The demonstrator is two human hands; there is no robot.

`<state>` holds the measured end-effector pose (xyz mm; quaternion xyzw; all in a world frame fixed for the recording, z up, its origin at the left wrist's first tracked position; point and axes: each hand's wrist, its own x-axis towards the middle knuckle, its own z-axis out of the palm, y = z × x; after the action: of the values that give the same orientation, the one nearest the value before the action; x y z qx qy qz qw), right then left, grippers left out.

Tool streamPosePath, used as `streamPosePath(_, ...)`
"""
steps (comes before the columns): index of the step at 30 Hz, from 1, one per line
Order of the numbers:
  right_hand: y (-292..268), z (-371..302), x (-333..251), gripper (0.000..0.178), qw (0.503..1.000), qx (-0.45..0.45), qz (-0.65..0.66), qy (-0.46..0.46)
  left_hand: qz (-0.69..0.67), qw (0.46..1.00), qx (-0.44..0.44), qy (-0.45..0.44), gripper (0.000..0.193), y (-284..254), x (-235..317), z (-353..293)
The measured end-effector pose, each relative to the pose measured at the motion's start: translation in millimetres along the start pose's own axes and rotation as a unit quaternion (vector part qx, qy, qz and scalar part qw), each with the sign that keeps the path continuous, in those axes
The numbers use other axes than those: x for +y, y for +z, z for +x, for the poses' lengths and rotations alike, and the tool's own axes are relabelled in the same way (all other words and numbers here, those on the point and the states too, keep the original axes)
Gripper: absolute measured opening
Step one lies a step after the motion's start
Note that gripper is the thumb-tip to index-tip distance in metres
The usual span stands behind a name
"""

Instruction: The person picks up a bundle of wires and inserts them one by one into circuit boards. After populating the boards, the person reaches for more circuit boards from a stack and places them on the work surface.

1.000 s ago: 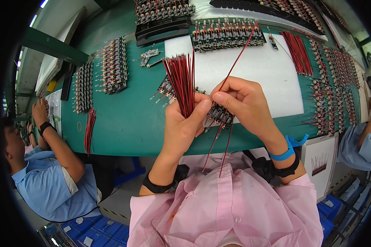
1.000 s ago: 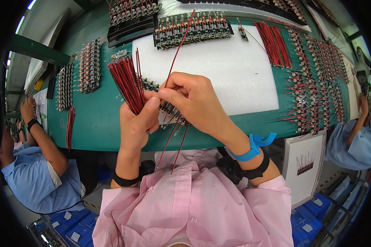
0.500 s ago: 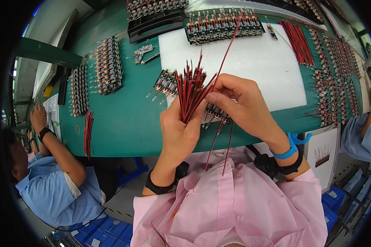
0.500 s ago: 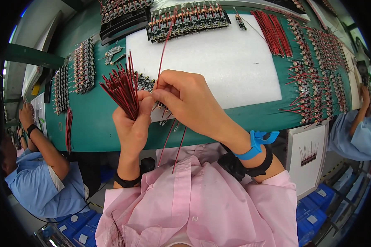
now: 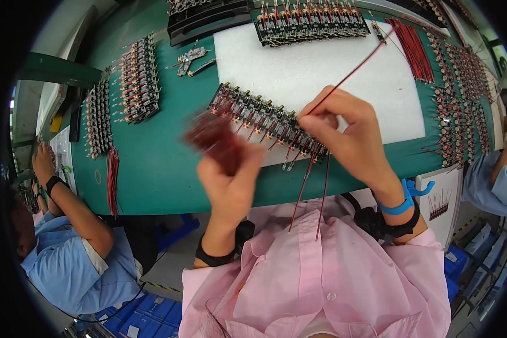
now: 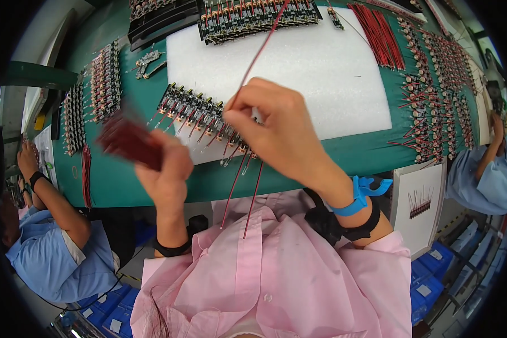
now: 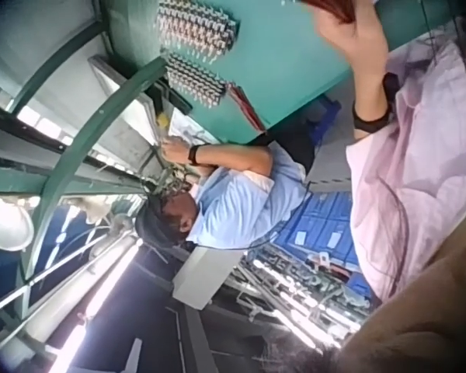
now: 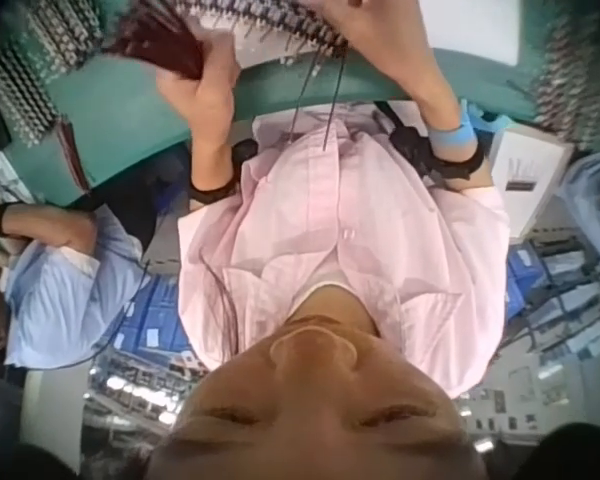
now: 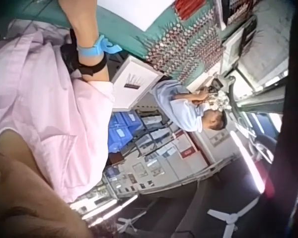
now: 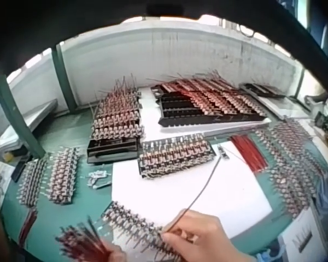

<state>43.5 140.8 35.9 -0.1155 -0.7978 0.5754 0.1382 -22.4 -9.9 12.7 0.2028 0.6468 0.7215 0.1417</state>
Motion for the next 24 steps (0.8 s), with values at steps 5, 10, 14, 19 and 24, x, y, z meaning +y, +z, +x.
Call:
streamPosePath(5, -8, -1, 23, 0.005, 0.991, 0.045, -0.122, -0.019, -0.077, 0.993, 0.036, 0.084, 0.027, -32, -7, -3)
streamPosePath(10, -5, -1, 29, 0.007, 0.989, 0.047, -0.14, -0.006, 0.005, 0.992, 0.074, 0.098, 0.03, -42, -20, -8)
streamPosePath(14, -2, -1, 29, 0.008, 0.987, 0.049, -0.154, -0.012, 0.017, 0.995, 0.088, 0.05, 0.03, -43, -18, -11)
streamPosePath(19, 0, -1, 32, 0.009, 0.982, 0.063, -0.179, -0.02, 0.015, 0.995, 0.097, 0.03, 0.029, -41, -17, -11)
streamPosePath(24, 2, -2, 34, 0.009, 0.977, 0.08, -0.193, -0.036, 0.027, 0.993, 0.108, 0.032, 0.029, -42, -17, -11)
